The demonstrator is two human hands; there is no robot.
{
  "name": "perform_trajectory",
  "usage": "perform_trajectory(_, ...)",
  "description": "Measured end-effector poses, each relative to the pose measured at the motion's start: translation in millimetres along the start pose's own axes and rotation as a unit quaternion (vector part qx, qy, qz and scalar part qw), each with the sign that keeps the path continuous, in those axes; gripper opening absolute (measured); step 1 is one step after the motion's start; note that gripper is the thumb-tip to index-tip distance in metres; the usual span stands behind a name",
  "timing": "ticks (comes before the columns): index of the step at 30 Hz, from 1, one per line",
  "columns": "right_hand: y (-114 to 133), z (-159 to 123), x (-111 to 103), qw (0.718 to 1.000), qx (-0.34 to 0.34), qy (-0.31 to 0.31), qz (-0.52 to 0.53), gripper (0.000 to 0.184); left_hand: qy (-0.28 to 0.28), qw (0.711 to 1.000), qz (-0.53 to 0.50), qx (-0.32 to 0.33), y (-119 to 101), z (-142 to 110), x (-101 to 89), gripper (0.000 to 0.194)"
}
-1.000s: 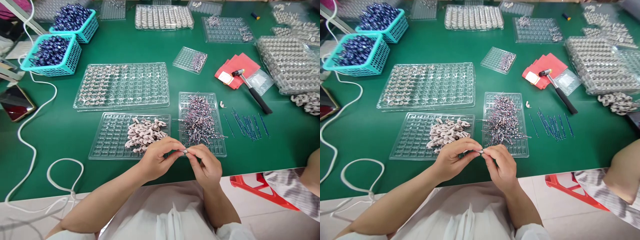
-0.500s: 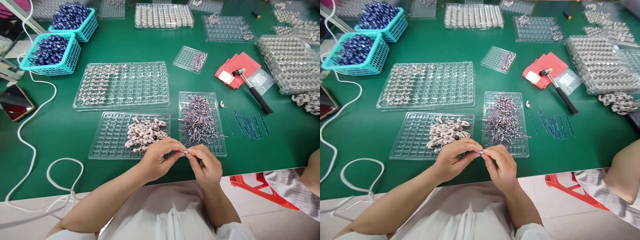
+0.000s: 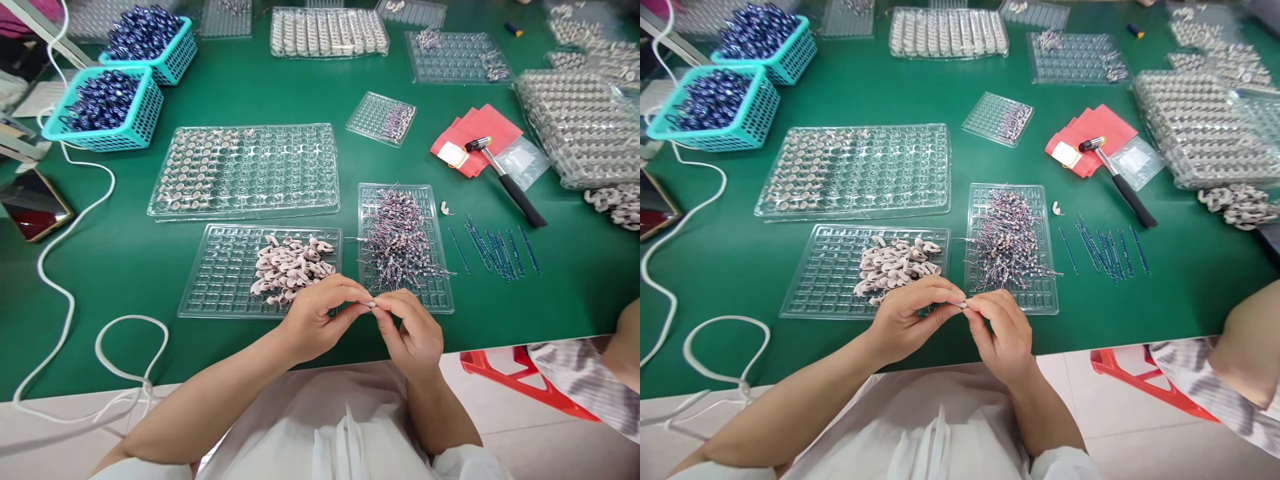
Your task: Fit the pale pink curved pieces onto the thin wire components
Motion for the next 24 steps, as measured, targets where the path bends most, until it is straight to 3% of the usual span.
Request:
perform_trajectory(11, 0.4, 0.3, 1.6, 1.000, -0.017, 0.003, -0.019, 0.030, -0.009, 1.000, -0.002, -0.018, 5.1, -2.2, 0.4, 0.015)
perform_trajectory(17, -2.2, 2.0, 0.8, 0.999, 0.031, 0.019, -0.009, 0.026, -0.015, 0.990, -0.072, -0.121, 19.2, -5.6, -0.9, 0.008)
perform_trajectory(24, -17.6, -6.9, -6.6, 0.996, 0.088, -0.003, -0.025, 0.028, -0.037, 0.971, -0.078, -0.222, 24.9, -10.5, -10.2, 0.016)
Point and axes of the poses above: each hand's wrist, its own z-axis towards the middle knuckle, its own x-axis out of the palm, y = z × x, the point moved 8 cm from there along z, towards the middle knuckle, and after that the axes turned 10 degrees about x, right-handed, at the moved point
